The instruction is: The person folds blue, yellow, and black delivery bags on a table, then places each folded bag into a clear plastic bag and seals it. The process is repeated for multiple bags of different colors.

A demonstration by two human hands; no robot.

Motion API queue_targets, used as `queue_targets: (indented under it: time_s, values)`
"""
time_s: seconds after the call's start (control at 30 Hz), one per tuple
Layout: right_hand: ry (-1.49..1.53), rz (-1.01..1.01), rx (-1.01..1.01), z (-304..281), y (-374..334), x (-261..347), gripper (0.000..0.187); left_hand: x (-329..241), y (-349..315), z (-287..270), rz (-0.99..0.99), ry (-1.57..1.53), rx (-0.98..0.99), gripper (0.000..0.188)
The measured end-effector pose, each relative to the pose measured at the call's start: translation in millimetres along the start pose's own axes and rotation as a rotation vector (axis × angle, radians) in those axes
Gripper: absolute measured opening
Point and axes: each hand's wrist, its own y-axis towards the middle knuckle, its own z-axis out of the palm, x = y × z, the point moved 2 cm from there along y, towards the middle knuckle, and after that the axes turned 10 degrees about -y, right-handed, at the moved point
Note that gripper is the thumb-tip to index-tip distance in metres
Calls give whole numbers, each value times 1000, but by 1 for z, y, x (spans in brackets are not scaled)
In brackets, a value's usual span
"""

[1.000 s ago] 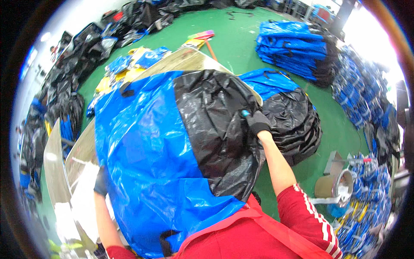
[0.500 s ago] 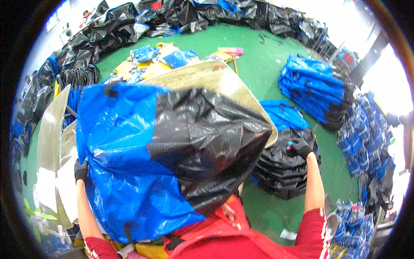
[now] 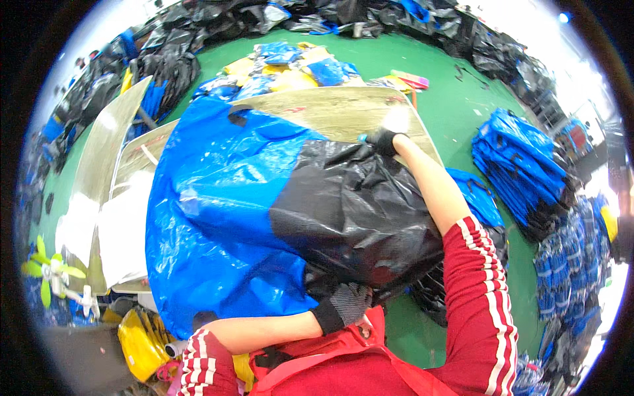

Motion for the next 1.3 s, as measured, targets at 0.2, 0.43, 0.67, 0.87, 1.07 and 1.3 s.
queue_targets:
  time_s: [0.2,0.43,0.67,0.87,1.07,1.3]
  values:
    - [-233,-330,16,16,-85,73,63,2,0,3,139,-544,180,26]
    - [-749,-197,-977,-98,-76,46,33,-23,-28,39,332,-977,338,32]
    - [-726,-420,-1007,-73,-36,32,25,-24,50,-92,310,-558,319,41]
    - [-455,-49,-829,-67,-109,37,77,166,56,-140,-305,296,-121,83]
    - [-378,284,-431,32,-165,-78,75,222,19,-134,-254,17,-297,68]
    - [330,-316,-843,53,-171,-137,35,309,-184,-301,-1069,222,-766,68]
